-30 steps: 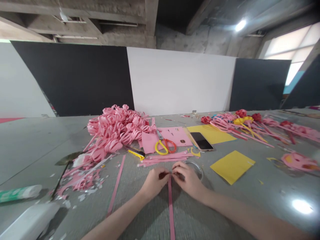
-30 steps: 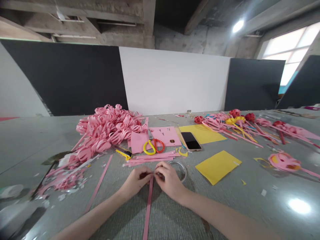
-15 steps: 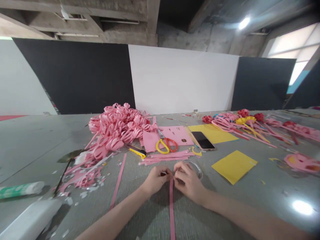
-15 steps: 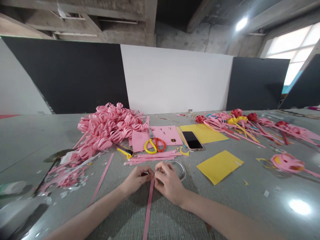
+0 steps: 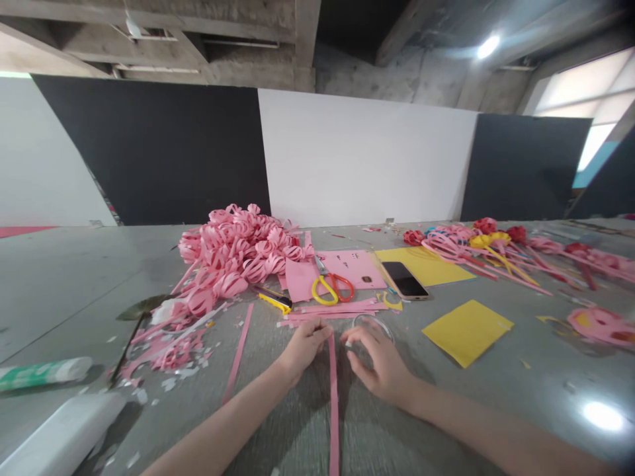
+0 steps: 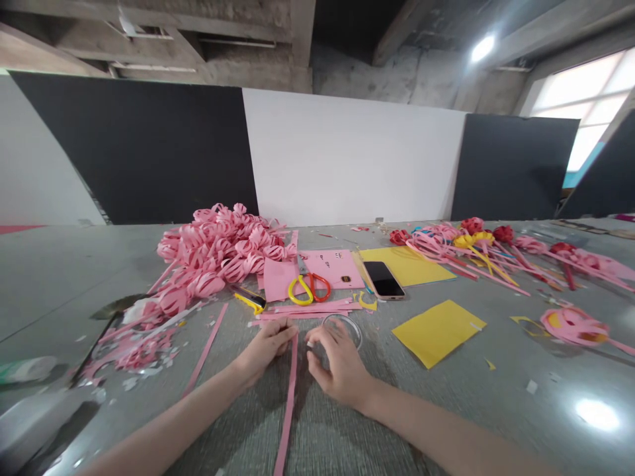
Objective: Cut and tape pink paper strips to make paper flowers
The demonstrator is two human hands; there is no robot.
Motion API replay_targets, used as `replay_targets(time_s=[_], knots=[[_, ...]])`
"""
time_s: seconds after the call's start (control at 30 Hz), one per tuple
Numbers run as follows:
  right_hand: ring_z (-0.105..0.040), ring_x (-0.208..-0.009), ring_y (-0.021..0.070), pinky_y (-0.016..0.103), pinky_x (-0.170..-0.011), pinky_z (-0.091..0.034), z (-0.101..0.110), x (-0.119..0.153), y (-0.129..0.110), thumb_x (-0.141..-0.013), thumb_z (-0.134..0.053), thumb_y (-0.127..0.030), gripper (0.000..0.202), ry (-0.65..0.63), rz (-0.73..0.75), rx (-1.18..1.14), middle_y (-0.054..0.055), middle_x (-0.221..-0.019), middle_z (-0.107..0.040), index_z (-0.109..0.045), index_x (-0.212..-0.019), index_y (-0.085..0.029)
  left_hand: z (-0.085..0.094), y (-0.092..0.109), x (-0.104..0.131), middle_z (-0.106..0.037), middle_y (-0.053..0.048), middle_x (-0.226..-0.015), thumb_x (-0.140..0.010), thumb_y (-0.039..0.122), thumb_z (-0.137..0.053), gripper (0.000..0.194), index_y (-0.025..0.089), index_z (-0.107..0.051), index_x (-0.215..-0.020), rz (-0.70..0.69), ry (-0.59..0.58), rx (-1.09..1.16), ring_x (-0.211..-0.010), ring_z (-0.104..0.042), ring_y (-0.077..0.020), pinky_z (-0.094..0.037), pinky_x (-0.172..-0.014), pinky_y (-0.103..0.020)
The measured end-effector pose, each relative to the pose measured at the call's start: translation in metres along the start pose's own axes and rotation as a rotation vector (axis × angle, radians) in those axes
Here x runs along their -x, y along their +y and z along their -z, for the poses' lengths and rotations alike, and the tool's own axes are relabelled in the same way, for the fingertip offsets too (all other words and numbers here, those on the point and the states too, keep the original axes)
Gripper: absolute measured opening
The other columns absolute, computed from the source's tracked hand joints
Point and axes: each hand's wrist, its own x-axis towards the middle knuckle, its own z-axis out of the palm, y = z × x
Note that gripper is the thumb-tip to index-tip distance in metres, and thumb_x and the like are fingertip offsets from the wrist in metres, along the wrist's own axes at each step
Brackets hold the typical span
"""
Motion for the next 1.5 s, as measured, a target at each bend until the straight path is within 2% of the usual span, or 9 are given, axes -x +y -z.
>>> replay_targets(time_s=[0.13, 0.4, 0.53, 0.63, 0.73, 0.87, 0.93, 1.1, 1.5], knots=[[-0.047, -0.097, 0.022, 0.041, -0.086, -0.031, -0.001, 0.001, 0.003, -0.075, -0.045, -0.016, 0.015, -0.019, -0.043, -0.02, 0.007, -0.093, -0.054, -0.043, -0.089, -0.02, 0.0, -0.001, 0.0, -0.029, 0.009, -0.045, -0.067, 0.039, -0.056, 0.028, 0.015, -0.044, -0.058, -0.011, 0.022, -0.025, -0.041, -0.022, -0.0041, -0.015, -0.04, -0.018], [-0.052, -0.07, 0.0148, 0.026, -0.062, -0.041, -0.008, 0.002, 0.007, -0.068, -0.055, -0.014, 0.022, -0.187, -0.25, -0.298, 0.0, -0.077, -0.052, -0.041, -0.083, -0.02, -0.002, -0.002, 0.001, -0.047, 0.004, -0.054, -0.066, 0.037, -0.059, 0.027, 0.011, -0.061, -0.068, -0.027, -0.039, -0.094, -0.043, -0.03, -0.004, -0.019, -0.04, -0.018], [-0.052, -0.064, 0.0129, 0.024, -0.058, -0.04, -0.006, -0.001, 0.01, -0.069, -0.054, -0.013, 0.022, -0.123, -0.322, -0.374, -0.002, -0.072, -0.053, -0.04, -0.084, -0.021, 0.002, 0.002, 0.001, -0.056, 0.001, -0.072, -0.063, 0.033, -0.064, 0.033, 0.014, -0.057, -0.089, 0.003, -0.081, -0.036, -0.042, -0.039, -0.0029, -0.027, -0.042, -0.017], [-0.054, -0.066, 0.0134, 0.024, -0.06, -0.041, -0.005, -0.003, 0.013, -0.071, -0.054, -0.016, 0.019, -0.01, -0.36, -0.391, -0.002, -0.073, -0.053, -0.041, -0.083, -0.021, 0.009, 0.009, 0.004, -0.059, -0.002, -0.079, -0.065, 0.031, -0.063, 0.033, 0.016, -0.052, -0.093, 0.181, -0.215, 0.053, -0.045, -0.048, -0.005, -0.035, -0.045, -0.018], [-0.055, -0.069, 0.0143, 0.026, -0.062, -0.042, -0.006, -0.002, 0.017, -0.072, -0.054, -0.02, 0.017, 0.066, -0.385, -0.376, -0.001, -0.074, -0.053, -0.041, -0.083, -0.02, 0.013, 0.015, 0.01, -0.061, -0.005, -0.083, -0.068, 0.027, -0.061, 0.023, 0.015, -0.05, -0.084, 0.382, -0.482, 0.196, -0.053, -0.058, -0.0102, -0.042, -0.053, -0.022], [-0.057, -0.072, 0.0152, 0.027, -0.066, -0.043, -0.007, -0.002, 0.019, -0.073, -0.053, -0.021, 0.017, 0.093, -0.415, -0.367, -0.001, -0.075, -0.056, -0.041, -0.085, -0.02, 0.008, 0.018, 0.016, -0.061, -0.011, -0.092, -0.068, 0.022, -0.062, 0.017, 0.013, -0.051, -0.078, 0.462, -0.695, 0.333, -0.072, -0.062, -0.017, -0.043, -0.068, -0.027], [-0.057, -0.077, 0.0167, 0.029, -0.07, -0.042, -0.007, -0.002, 0.02, -0.073, -0.054, -0.025, 0.019, 0.15, -0.44, -0.332, 0.001, -0.078, -0.057, -0.041, -0.086, -0.02, 0.003, 0.018, 0.015, -0.061, -0.011, -0.09, -0.066, 0.018, -0.063, 0.015, 0.012, -0.053, -0.075, 0.352, -0.598, 0.322, -0.08, -0.061, -0.0185, -0.042, -0.074, -0.028], [-0.054, -0.087, 0.019, 0.032, -0.075, -0.041, -0.006, -0.002, 0.021, -0.082, -0.043, -0.035, 0.015, 0.294, -0.549, -0.315, 0.004, -0.088, -0.058, -0.041, -0.089, -0.021, -0.003, 0.02, 0.011, -0.062, -0.005, -0.086, -0.066, 0.013, -0.058, 0.009, 0.015, -0.053, -0.074, -0.206, -0.07, 0.111, -0.089, -0.056, -0.0172, -0.039, -0.079, -0.027], [-0.056, -0.073, 0.0162, 0.029, -0.068, -0.042, -0.004, -0.004, 0.022, -0.076, -0.052, -0.029, 0.017, 0.159, -0.448, -0.472, 0.0, -0.076, -0.057, -0.038, -0.078, -0.021, -0.004, 0.005, 0.016, -0.063, -0.007, -0.084, -0.058, -0.002, -0.036, 0.023, 0.016, -0.051, -0.062, -0.271, -0.295, -0.19, -0.088, -0.056, -0.0187, -0.041, -0.077, -0.029]])
